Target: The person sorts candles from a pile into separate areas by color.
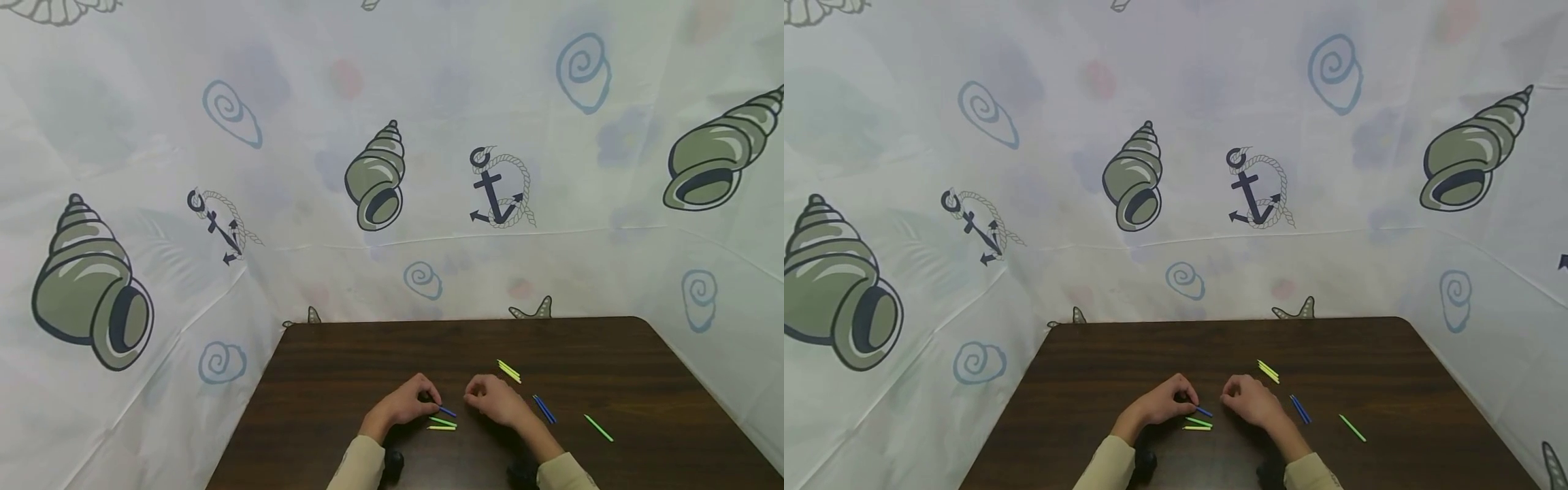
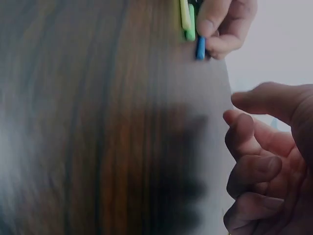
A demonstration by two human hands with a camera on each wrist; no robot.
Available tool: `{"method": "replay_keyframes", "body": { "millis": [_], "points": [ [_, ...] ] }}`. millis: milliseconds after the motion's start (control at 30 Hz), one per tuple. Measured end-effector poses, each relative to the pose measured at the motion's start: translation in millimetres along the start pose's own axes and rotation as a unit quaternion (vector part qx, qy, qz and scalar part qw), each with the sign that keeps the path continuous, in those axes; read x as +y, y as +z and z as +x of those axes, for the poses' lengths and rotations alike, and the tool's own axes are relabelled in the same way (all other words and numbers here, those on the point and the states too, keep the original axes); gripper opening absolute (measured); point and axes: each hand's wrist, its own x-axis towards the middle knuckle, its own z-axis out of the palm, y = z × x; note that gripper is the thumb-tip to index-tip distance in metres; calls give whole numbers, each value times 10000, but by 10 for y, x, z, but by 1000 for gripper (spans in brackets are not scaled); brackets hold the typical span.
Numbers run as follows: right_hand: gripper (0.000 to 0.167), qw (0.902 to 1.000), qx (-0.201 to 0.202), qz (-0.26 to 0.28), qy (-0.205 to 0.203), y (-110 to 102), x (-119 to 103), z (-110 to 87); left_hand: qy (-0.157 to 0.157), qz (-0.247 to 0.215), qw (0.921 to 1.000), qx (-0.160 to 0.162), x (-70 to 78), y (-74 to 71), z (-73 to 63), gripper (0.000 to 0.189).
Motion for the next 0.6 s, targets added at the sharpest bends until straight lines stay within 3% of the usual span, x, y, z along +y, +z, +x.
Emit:
{"method": "replay_keyframes", "body": {
  "millis": [267, 600],
  "points": [
    [7, 9979, -519, 197, -340, 80, -85, 19, 35, 35, 10000, -11, -21, 2, 11, 8],
    [6, 9970, -631, 215, -396, 144, -129, 19, 46, -68, 10000, -22, -26, 4, 14, 8]
  ]
}}
